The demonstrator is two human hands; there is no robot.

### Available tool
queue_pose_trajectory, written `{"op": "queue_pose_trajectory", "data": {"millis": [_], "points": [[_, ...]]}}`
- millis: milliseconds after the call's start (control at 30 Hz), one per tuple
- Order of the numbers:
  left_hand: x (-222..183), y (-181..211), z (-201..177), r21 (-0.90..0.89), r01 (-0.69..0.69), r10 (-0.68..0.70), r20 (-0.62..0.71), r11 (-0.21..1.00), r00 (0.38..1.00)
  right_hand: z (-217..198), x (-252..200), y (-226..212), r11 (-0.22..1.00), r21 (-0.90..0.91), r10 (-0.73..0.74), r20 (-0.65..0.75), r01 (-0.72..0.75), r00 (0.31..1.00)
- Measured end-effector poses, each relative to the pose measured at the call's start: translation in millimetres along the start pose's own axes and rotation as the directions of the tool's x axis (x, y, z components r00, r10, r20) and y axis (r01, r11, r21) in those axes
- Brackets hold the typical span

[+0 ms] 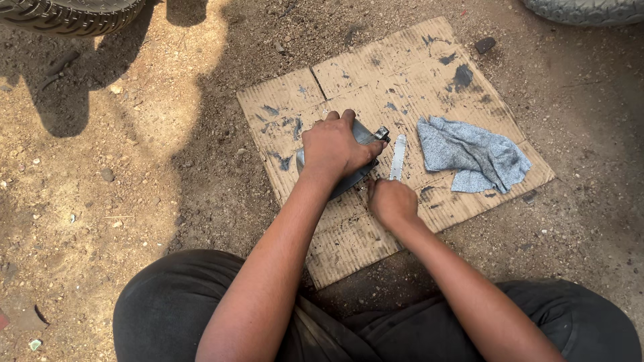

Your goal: The person cleans a metal motorcycle engine component by hand using a screwdriver to scrape away dirt and residue and wiping it with a cloth.

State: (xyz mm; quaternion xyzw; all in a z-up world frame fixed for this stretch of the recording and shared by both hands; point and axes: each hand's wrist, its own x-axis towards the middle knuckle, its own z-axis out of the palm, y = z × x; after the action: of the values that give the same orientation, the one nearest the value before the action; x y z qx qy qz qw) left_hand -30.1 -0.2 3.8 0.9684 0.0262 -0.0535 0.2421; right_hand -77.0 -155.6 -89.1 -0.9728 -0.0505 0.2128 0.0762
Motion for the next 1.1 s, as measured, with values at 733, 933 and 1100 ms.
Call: {"op": "queue_pose_trajectory", "data": {"millis": [733,933,1100], "points": [[-2.5,5.2,-1.1,-0.022,0.018,-0.018,-0.015,1.000,1.000,44.7,-26.2,-34.6,0.945,-0.213,-0.259,-0.031,0.247,0.965],[-4.4,5.6,-3.8,-0.024,0.017,-0.018,-0.026,1.000,0.999,7.9,-5.3,-6.6,0.972,-0.222,-0.067,0.055,0.078,0.996],[-2.2,4.1,-8.2,-0.028,0.039,-0.037,0.047,0.999,0.998,36.9,-24.4,-31.9,0.983,-0.065,-0.172,-0.026,0.170,0.985]]}}
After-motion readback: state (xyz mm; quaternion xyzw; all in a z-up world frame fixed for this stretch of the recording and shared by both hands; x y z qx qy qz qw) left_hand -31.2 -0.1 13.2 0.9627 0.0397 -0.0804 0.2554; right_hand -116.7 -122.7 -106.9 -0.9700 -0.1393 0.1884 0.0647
